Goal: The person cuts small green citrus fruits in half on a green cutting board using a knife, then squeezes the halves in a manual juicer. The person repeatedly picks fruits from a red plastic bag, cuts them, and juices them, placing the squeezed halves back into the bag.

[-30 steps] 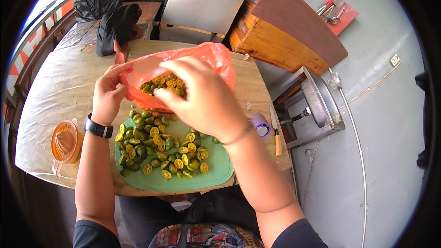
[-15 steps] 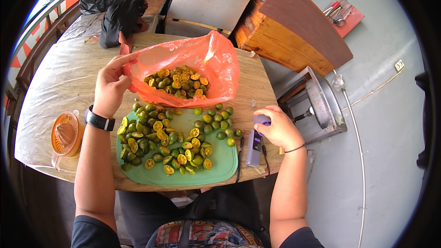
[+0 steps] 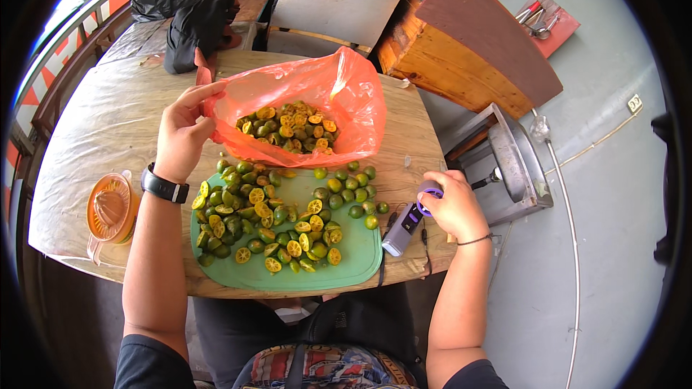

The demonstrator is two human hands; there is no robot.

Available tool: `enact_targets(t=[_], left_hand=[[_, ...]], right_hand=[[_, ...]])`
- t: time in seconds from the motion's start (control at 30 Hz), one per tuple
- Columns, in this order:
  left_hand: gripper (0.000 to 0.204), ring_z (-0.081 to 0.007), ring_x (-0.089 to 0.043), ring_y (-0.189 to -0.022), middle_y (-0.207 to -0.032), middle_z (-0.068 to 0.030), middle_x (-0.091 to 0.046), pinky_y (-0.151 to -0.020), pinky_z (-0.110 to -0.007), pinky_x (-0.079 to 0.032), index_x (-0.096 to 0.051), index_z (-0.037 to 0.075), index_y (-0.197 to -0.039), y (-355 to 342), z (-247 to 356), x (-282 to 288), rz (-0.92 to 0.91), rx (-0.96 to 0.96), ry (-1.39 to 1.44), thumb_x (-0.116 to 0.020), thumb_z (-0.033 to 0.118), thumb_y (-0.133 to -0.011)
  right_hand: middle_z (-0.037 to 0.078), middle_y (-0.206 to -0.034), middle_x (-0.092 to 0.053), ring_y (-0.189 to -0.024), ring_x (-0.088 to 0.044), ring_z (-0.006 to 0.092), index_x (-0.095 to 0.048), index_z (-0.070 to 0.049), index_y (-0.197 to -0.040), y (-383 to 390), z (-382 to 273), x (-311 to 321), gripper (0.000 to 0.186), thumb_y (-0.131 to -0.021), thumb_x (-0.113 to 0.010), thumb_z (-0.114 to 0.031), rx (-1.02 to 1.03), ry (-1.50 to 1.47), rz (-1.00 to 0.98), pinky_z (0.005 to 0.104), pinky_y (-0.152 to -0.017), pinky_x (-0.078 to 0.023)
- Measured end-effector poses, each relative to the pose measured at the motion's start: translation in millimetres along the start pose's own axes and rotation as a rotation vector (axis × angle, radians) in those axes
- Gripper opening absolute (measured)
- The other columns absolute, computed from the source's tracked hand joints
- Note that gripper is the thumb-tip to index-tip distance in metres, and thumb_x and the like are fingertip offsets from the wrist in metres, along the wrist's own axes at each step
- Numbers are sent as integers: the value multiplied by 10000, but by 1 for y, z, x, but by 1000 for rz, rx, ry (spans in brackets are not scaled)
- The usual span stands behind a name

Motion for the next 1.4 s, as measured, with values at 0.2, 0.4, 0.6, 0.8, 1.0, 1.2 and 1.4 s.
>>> enact_targets(t=[0.2,0.4,0.6,0.8,1.0,1.2,1.4], left_hand=[[575,-86,-626,-929,-1296,-56,-662,-727,-248,-542,-655,-33,-1389,-1,-5,5,-24,2,-57,-520,-99,-835],[591,-85,-615,-929,-1170,-24,-654,-745,-234,-520,-666,-29,-1377,0,-6,4,-19,29,-35,-517,-117,-812],[594,-82,-616,-952,-1138,-10,-647,-768,-230,-522,-668,-31,-1362,1,0,0,-15,6,-24,-520,-139,-796],[568,-91,-646,-929,-1213,-53,-669,-736,-248,-588,-687,-25,-1334,0,0,0,0,17,-32,-536,-122,-796],[573,-101,-659,-949,-1243,-55,-650,-731,-248,-596,-672,-23,-1356,0,-1,1,-12,23,-53,-542,-143,-812],[559,-108,-659,-1036,-1277,-51,-638,-747,-246,-594,-662,-20,-1372,-1,-4,3,-22,8,-60,-557,-150,-839],[570,-111,-659,-1059,-1291,-52,-644,-775,-245,-593,-660,-18,-1378,-1,-4,2,-38,-4,-61,-557,-155,-834]], right_hand=[[176,-1322,-642,-1162,-662,357,-700,-43,-1285,38,-67,-7,436,-902,-792,-233,339,-324,-76,444,-1016,-535],[291,-1478,-481,-1247,-550,465,-393,-162,-1631,77,-134,-69,969,-855,-800,-576,676,-92,-80,525,-1050,-500],[285,-1461,-500,-1172,-554,441,-455,-190,-1604,76,-152,-104,857,-893,-772,-549,669,36,2,530,-1010,-500],[188,-1244,-607,-1076,-589,376,-610,-117,-1410,66,-163,-120,535,-910,-771,-219,660,-75,18,460,-891,-560],[140,-1031,-677,-919,-674,358,-664,-74,-1166,43,-155,-122,302,-874,-730,-34,630,-253,89,457,-821,-585],[142,-898,-692,-831,-707,263,-645,-36,-997,24,-156,-72,127,-895,-704,12,508,-612,29,347,-774,-550],[5,-932,-653,-797,-582,57,-626,-25,-1011,-5,-187,6,56,-1001,-679,-9,684,-771,388,239,-713,-501]])
Point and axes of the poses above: each hand's wrist, its own y-axis away from the middle knuckle, its own x-axis out of the back of the hand, z = x × y, the point moved 2 cm from there along -y, towards the middle knuckle
